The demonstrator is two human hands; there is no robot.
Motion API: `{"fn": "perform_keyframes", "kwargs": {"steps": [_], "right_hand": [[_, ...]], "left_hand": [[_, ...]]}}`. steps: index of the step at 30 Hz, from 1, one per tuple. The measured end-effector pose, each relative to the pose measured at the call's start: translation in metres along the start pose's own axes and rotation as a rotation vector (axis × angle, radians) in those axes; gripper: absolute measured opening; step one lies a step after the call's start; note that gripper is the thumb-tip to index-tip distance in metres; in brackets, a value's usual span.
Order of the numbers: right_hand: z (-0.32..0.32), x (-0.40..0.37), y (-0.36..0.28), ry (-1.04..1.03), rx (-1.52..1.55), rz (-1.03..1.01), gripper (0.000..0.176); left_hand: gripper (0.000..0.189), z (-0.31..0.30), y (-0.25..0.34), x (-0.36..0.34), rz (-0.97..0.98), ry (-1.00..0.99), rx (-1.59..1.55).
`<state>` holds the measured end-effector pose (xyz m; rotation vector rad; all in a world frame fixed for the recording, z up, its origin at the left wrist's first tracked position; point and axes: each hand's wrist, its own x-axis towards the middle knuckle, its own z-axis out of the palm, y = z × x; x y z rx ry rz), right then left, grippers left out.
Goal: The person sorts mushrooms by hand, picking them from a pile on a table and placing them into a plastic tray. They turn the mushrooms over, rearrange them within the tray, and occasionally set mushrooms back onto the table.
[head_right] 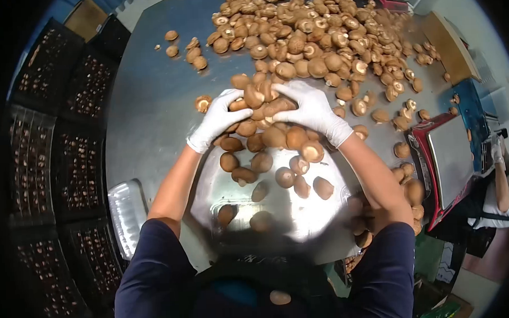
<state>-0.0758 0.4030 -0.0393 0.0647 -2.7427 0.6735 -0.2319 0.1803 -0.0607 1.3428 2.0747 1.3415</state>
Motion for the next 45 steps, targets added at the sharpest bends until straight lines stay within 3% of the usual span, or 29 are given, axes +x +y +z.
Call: {"fn": "perform_keyframes", "kwargs": {"steps": [2, 4, 6, 7, 8, 11, 14, 17, 20, 24, 26, 28, 31, 32, 34, 36, 38, 40, 41, 42, 45], "right_hand": [[-0.006, 0.005, -0.017, -0.029, -0.047, -0.003, 0.066], [-0.008, 0.003, -0.005, -0.088, 0.104, -0.077, 0.060], [-0.024, -0.005, -0.014, 0.017, 0.034, -0.192, 0.054], [-0.029, -0.012, -0.013, 0.042, 0.008, -0.171, 0.053], [-0.043, -0.022, -0.024, -0.011, 0.032, -0.005, 0.050], [-0.072, -0.066, -0.038, 0.026, -0.131, 0.041, 0.046], [-0.094, -0.111, -0.082, -0.310, -0.131, 0.309, 0.041], [-0.081, -0.153, -0.101, -0.421, -0.379, 0.283, 0.049], [-0.045, -0.182, -0.086, -0.215, -0.476, 0.199, 0.056], [-0.028, -0.185, -0.075, -0.209, -0.501, 0.270, 0.053], [-0.030, -0.179, -0.077, -0.268, -0.558, 0.354, 0.049], [-0.033, -0.177, -0.092, -0.161, -0.534, 0.389, 0.045], [-0.033, -0.179, -0.109, 0.198, 0.062, 0.487, 0.041], [-0.035, -0.181, -0.113, 0.195, 0.062, 0.486, 0.041], [-0.040, -0.183, -0.140, 0.133, 1.124, 0.794, 0.036], [-0.034, -0.187, -0.165, 0.132, 1.088, 0.785, 0.037], [-0.001, -0.200, -0.188, 0.309, 1.253, 0.777, 0.043], [0.005, -0.208, -0.199, 0.146, 0.341, 0.472, 0.049], [0.017, -0.211, -0.197, 0.133, 0.122, 0.347, 0.052], [0.022, -0.212, -0.200, 0.002, -0.029, 0.331, 0.052], [0.031, -0.217, -0.197, -0.047, -0.158, 0.144, 0.050]], "left_hand": [[0.048, 0.005, 0.001, -0.013, 0.042, 0.081, 0.014], [0.053, 0.006, -0.002, -0.024, 0.072, 0.109, 0.033], [0.057, 0.006, 0.003, -0.035, 0.032, 0.125, 0.038], [0.058, 0.005, 0.005, -0.040, 0.044, 0.123, 0.036], [0.059, 0.002, 0.008, -0.044, 0.060, 0.124, 0.035], [0.061, 0.000, 0.001, -0.061, 0.135, 0.152, 0.273], [0.063, 0.000, 0.006, -0.080, 0.179, 0.139, 0.429], [0.063, 0.000, 0.017, -0.101, 0.178, 0.124, 0.454], [0.060, 0.005, 0.029, -0.123, 0.186, 0.171, 0.460], [0.032, 0.008, 0.054, -0.148, 0.202, 0.200, 0.467], [0.031, 0.012, 0.062, -0.155, 0.174, 0.153, 0.451], [0.034, 0.019, 0.067, -0.156, 0.115, 0.092, 0.369], [0.036, 0.028, 0.069, -0.147, 0.093, 0.086, 0.449], [0.037, 0.032, 0.063, -0.144, 0.097, 0.072, 0.521], [0.037, 0.035, 0.060, -0.141, 0.100, 0.056, 0.593], [0.037, 0.034, 0.062, -0.139, -0.018, 0.053, 0.490], [0.038, 0.031, 0.071, -0.145, 0.017, 0.152, 0.388], [0.042, 0.022, 0.094, -0.156, -0.309, 0.150, -0.083], [0.044, 0.023, 0.089, -0.164, -0.384, 0.169, -0.430], [0.044, 0.020, 0.094, -0.171, -0.388, 0.169, -0.430], [0.046, 0.008, 0.108, -0.199, -0.478, 0.164, -0.979]]}}
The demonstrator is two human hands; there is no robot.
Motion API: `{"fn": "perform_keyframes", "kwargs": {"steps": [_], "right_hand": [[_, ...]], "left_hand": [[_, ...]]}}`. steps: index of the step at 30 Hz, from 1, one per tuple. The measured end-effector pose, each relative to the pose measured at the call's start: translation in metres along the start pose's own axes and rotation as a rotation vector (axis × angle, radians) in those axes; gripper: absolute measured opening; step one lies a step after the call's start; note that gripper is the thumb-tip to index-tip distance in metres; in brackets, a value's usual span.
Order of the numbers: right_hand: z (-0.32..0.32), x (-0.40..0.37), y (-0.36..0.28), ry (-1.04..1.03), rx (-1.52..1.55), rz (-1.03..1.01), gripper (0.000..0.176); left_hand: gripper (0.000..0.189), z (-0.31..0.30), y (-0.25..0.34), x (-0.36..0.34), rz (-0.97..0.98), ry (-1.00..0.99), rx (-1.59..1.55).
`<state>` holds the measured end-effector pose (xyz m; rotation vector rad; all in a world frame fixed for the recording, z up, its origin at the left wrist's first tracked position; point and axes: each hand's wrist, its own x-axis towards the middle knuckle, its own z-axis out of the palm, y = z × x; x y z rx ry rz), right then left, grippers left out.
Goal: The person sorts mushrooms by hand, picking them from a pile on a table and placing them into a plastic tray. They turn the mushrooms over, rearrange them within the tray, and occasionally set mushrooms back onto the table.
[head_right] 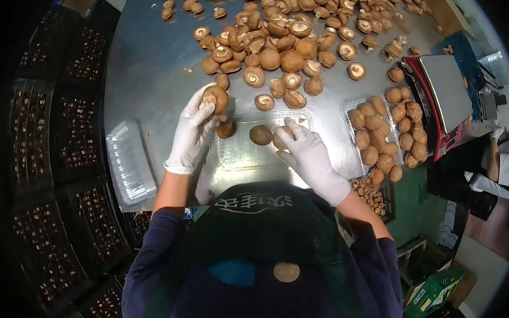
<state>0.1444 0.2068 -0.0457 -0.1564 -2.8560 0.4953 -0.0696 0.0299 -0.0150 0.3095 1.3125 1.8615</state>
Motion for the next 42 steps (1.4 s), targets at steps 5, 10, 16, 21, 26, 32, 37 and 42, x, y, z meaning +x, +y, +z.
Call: {"fn": "perform_keyframes", "kwargs": {"steps": [5, 10, 16, 21, 26, 32, 37, 42], "right_hand": [[-0.033, 0.043, 0.009, 0.183, -0.146, 0.113, 0.047], [-0.010, 0.071, 0.044, 0.054, -0.106, 0.254, 0.031], [-0.126, -0.006, 0.028, -0.237, 0.133, 0.343, 0.028], [-0.139, -0.062, 0.031, -0.528, -0.069, 0.498, 0.035], [-0.052, -0.015, -0.004, -0.022, 0.120, 0.292, 0.042], [-0.020, 0.007, -0.008, -0.067, 0.081, 0.156, 0.050], [-0.115, -0.058, 0.008, -0.393, 0.105, 0.084, 0.067], [-0.122, -0.058, 0.007, -0.335, -0.028, 0.170, 0.048]], "left_hand": [[0.042, -0.002, -0.006, -0.035, -0.075, -0.058, -0.346], [0.027, 0.013, -0.019, -0.045, 0.044, 0.014, -0.059], [0.037, 0.013, -0.055, -0.033, 0.615, 0.092, 1.070], [0.031, 0.015, -0.061, -0.027, 0.720, 0.050, 1.336], [0.037, 0.006, -0.072, -0.028, 0.709, 0.051, 1.215], [0.058, 0.008, -0.068, -0.025, 0.662, 0.048, 1.286], [0.059, 0.013, -0.056, -0.034, 0.622, 0.093, 1.226], [0.058, -0.008, -0.057, -0.040, 0.652, 0.059, 1.373]]}}
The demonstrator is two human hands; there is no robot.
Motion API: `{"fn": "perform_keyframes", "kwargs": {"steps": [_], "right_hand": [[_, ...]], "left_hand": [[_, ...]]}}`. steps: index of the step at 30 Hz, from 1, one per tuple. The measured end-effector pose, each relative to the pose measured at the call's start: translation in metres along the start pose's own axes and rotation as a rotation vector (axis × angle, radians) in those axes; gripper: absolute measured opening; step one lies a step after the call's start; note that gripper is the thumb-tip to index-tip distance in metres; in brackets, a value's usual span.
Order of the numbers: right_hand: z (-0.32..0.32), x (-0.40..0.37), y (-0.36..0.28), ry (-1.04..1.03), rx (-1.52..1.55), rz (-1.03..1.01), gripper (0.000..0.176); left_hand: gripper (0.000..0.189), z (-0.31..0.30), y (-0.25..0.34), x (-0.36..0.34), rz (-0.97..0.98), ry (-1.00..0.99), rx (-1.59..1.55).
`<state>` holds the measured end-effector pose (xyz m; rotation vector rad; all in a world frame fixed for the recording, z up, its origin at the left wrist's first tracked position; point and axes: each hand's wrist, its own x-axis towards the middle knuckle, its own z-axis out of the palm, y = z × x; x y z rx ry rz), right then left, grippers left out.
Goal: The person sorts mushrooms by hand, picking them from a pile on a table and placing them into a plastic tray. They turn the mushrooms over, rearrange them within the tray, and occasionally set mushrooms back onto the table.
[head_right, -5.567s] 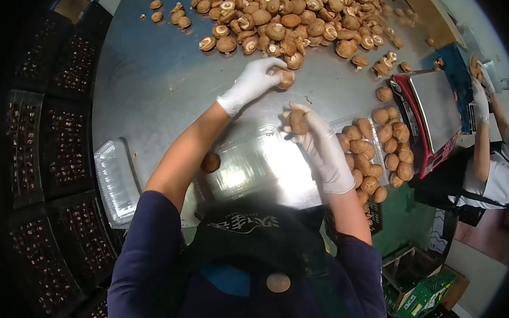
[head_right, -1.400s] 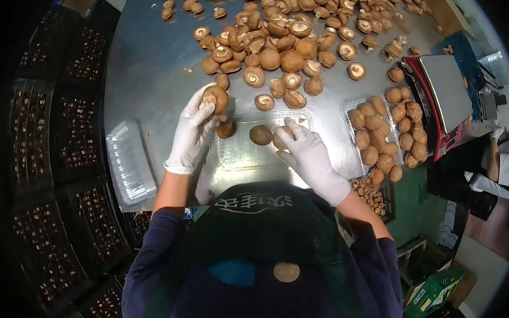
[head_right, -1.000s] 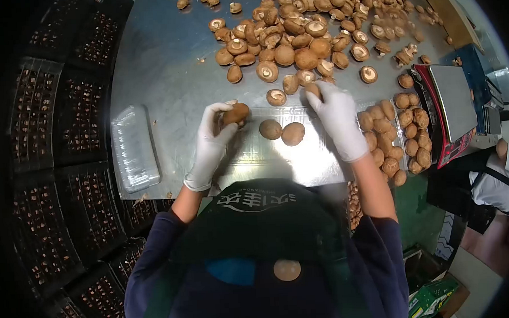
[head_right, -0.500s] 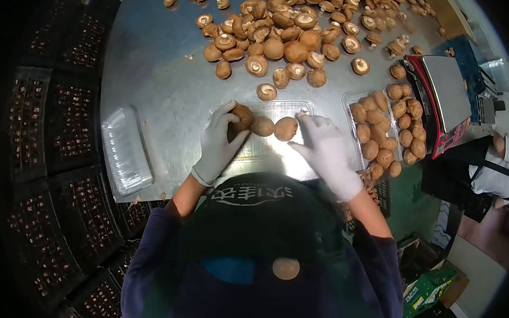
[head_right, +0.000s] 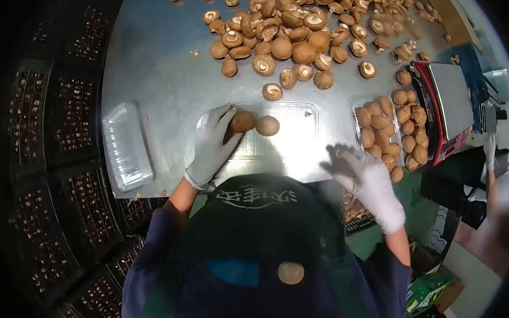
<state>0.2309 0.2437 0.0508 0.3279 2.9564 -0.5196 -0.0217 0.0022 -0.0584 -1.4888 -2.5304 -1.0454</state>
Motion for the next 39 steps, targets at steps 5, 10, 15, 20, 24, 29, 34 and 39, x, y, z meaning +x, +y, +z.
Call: {"fn": "perform_keyframes", "kwargs": {"steps": [5, 10, 15, 20, 24, 29, 34, 39], "right_hand": [[0.052, 0.119, -0.038, 0.446, 0.015, -0.112, 0.036], [0.075, 0.186, -0.054, 0.317, -0.204, -0.030, 0.031], [0.078, 0.194, -0.044, 0.425, 0.037, 0.023, 0.022], [0.065, 0.141, -0.020, 0.328, 0.890, 0.215, 0.023], [0.086, 0.111, -0.014, 0.145, 0.758, 0.285, 0.017], [0.079, 0.117, -0.022, 0.480, 0.212, 0.019, 0.012], [0.054, 0.169, -0.026, 0.588, 0.092, -0.147, 0.025], [0.067, 0.243, -0.041, 0.512, -0.138, -0.211, 0.044]], "left_hand": [[0.056, 0.002, 0.003, -0.006, -0.090, 0.082, -0.072], [0.047, -0.010, 0.003, 0.002, -0.100, 0.061, -0.142], [0.036, 0.005, -0.039, 0.051, -0.061, 0.213, -0.120], [0.031, 0.018, -0.049, 0.110, -0.244, 0.004, 0.112], [0.033, 0.018, -0.060, 0.110, -0.245, 0.053, -0.031], [0.037, -0.030, -0.008, 0.047, -0.253, 0.233, -0.266], [0.036, -0.024, 0.017, -0.041, -0.115, 0.232, -0.075], [0.039, -0.005, 0.015, -0.052, -0.158, 0.093, 0.010]]}}
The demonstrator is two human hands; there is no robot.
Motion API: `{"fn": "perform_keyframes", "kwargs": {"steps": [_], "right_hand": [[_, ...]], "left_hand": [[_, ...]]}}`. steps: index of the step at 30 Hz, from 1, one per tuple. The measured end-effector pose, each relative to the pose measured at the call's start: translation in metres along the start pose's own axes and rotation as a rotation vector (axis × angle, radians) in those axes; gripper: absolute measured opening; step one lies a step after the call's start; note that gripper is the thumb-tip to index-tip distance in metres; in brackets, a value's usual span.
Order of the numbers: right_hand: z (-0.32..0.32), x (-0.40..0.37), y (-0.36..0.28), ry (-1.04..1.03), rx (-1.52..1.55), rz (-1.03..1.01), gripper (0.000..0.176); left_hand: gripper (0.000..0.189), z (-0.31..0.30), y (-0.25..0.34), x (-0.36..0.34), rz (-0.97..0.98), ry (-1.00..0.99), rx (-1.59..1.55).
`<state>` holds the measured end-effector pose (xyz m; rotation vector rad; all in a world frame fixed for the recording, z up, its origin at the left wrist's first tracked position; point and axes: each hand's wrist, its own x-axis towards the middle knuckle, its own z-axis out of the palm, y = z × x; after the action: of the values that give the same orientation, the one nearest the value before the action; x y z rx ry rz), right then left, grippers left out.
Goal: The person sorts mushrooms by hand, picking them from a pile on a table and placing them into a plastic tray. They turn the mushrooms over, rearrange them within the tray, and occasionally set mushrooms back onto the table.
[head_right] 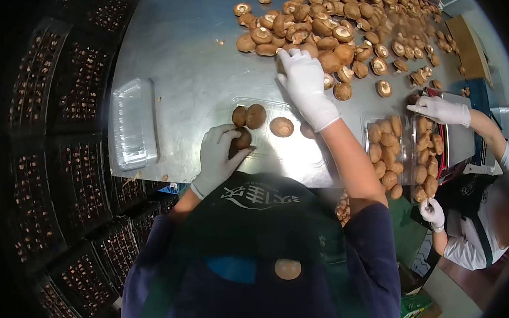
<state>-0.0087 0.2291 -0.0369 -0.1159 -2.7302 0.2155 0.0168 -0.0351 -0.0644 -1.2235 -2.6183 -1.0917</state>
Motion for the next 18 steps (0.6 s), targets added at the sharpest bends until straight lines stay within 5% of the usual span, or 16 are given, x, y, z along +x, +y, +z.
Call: {"fn": "perform_keyframes", "kwargs": {"steps": [3, 6, 8, 11, 15, 18], "right_hand": [[0.016, 0.012, 0.013, -0.156, -0.276, -0.007, 0.036], [0.009, 0.009, 0.016, -0.084, -0.048, 0.077, 0.027], [0.005, -0.001, 0.019, 0.050, 0.056, 0.072, 0.021], [-0.020, -0.028, 0.016, 0.234, 0.359, 0.193, 0.010], [-0.038, -0.064, 0.023, 0.089, 0.543, 0.413, 0.013], [-0.034, -0.063, 0.022, 0.130, 0.465, 0.278, 0.018]], "left_hand": [[0.040, -0.007, 0.001, 0.013, -0.005, 0.061, -0.058], [0.049, -0.010, -0.005, 0.034, 0.015, 0.099, -0.113], [0.055, -0.008, -0.003, 0.053, 0.221, -0.028, 0.021], [0.051, 0.005, -0.011, 0.065, 0.183, -0.158, 0.004], [0.049, 0.014, -0.014, 0.069, 0.131, -0.186, -0.202], [0.051, 0.024, -0.018, 0.067, 0.240, -0.170, -0.147]]}}
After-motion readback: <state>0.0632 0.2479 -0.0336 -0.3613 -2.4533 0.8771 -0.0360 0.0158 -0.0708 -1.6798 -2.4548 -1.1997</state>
